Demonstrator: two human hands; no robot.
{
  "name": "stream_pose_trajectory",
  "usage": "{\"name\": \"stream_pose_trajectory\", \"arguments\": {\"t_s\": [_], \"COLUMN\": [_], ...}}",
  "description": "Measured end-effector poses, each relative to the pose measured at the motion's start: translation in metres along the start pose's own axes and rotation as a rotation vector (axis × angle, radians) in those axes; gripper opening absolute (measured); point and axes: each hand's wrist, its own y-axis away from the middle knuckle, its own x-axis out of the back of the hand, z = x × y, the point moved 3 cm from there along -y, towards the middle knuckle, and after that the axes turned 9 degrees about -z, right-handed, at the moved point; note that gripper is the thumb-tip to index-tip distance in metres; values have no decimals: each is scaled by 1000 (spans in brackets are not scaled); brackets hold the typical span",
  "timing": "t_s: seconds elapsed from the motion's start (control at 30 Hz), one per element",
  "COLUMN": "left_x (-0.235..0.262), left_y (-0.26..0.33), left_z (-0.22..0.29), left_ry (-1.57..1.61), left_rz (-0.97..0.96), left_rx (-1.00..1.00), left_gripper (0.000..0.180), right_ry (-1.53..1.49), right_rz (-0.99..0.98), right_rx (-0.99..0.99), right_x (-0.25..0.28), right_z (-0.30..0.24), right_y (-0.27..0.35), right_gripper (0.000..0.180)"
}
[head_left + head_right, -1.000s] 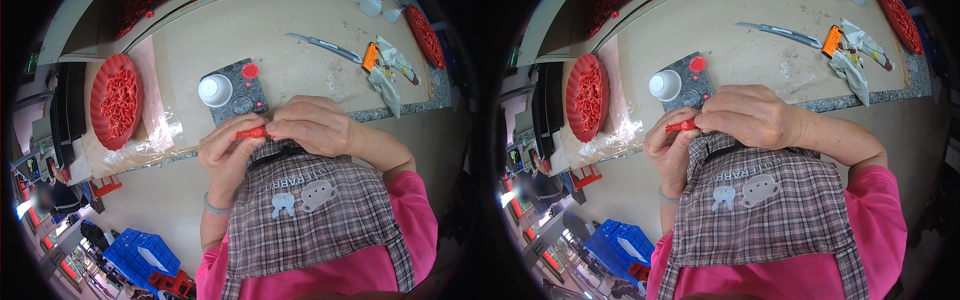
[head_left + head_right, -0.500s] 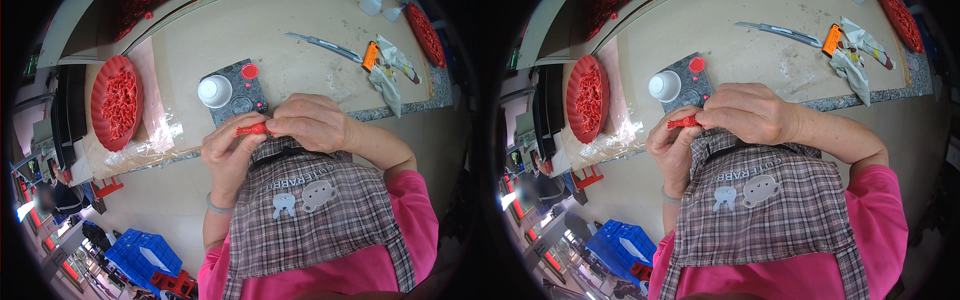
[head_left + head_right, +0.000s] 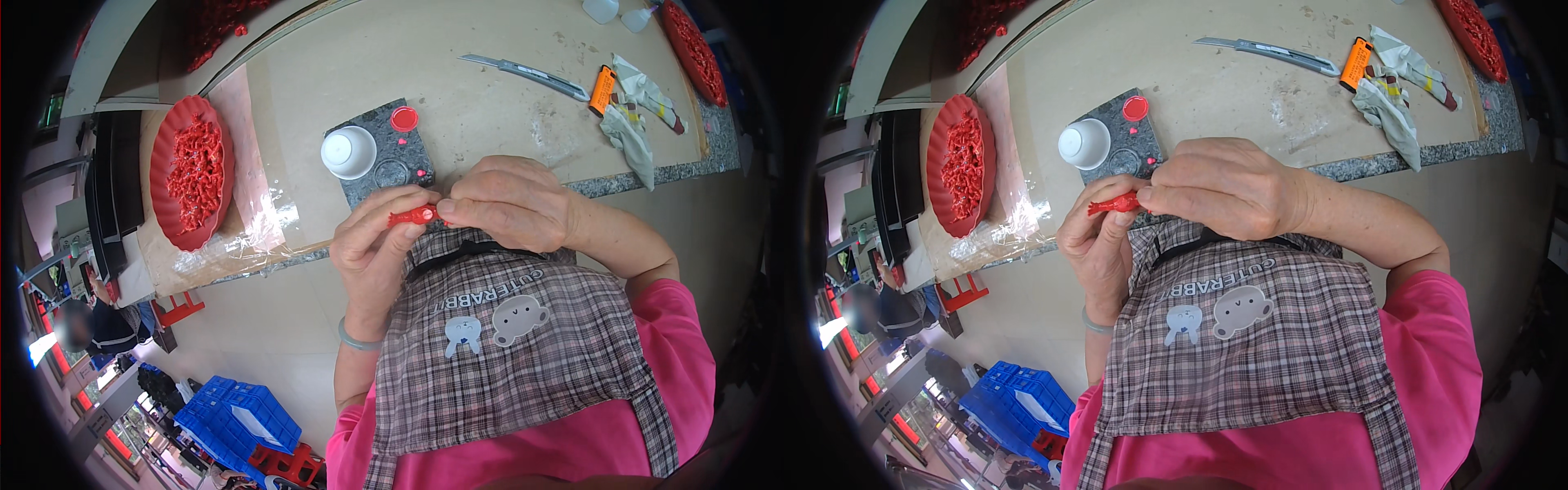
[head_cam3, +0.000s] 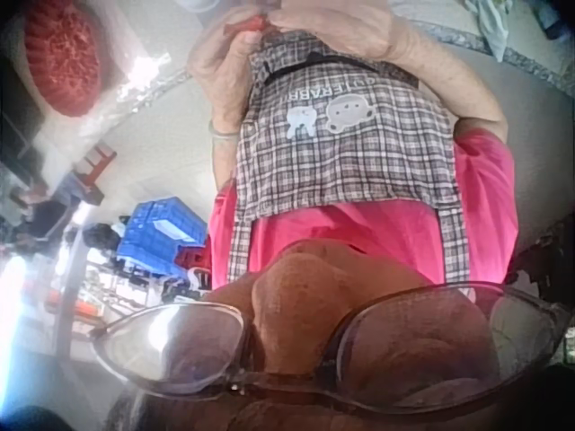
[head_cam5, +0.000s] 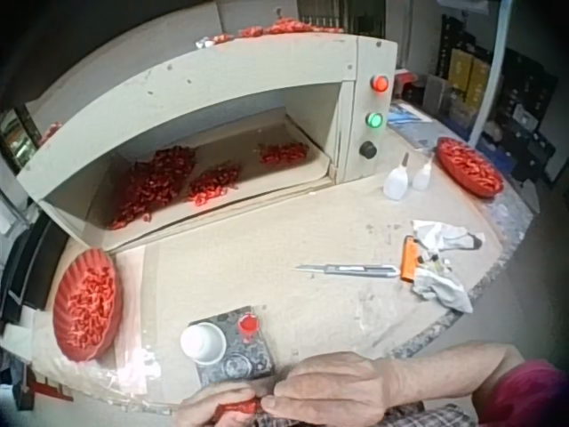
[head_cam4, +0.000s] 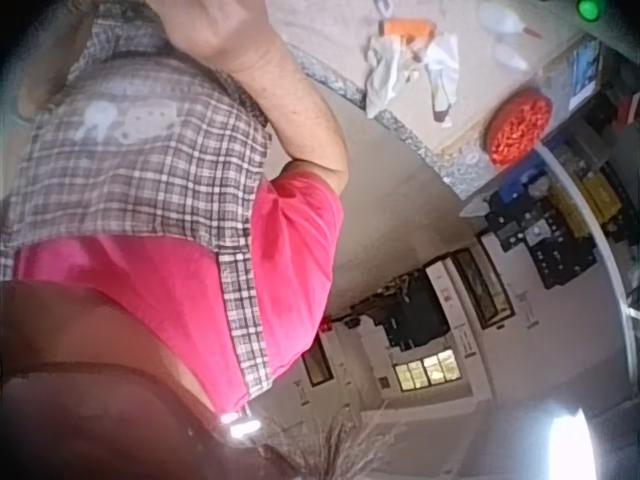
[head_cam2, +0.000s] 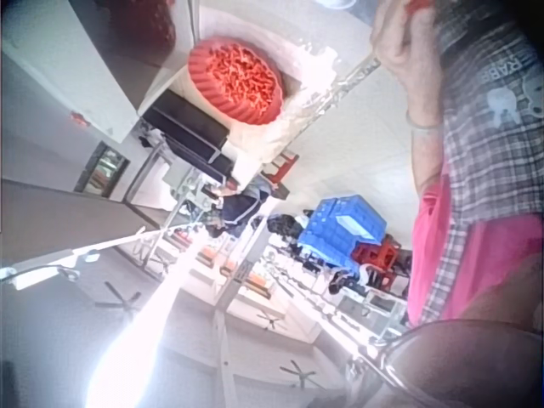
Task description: The person assembles small red plastic parts by applying adhesive from a glue bottle and precisely positioning the parts by hand, using metal tweezers for fine adjustments.
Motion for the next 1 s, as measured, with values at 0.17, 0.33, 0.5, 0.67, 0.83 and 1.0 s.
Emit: {"name": "stream_pose_trajectory", "arguments": {"t_s": [0.17, 0.33, 0.5, 0.67, 0.83, 1.0], "left_x": [-3, -4, -4, -6, -5, -7], "left_y": [3, 2, 1, 1, 2, 2], "left_z": [-3, -1, 2, -1, -3, -2], "left_ry": [217, 147, -3, -40, -28, -99], "left_rz": [73, 93, 86, 106, 121, 138], "left_rx": [39, 5, -32, -32, -4, 7], "left_gripper": [25, 25, 22, 21, 22, 24], "right_ry": [22, 74, 68, 79, 85, 81], "right_rz": [-1, 19, 32, 58, 77, 64], "right_rx": [33, 59, 39, 0, -11, -20], "right_x": [-2, -7, -8, -14, -19, -17], "right_z": [-7, -9, -9, -8, -5, -2], "right_y": [-6, -4, -4, 0, 1, 3], "right_gripper": [27, 26, 26, 26, 24, 23]}}
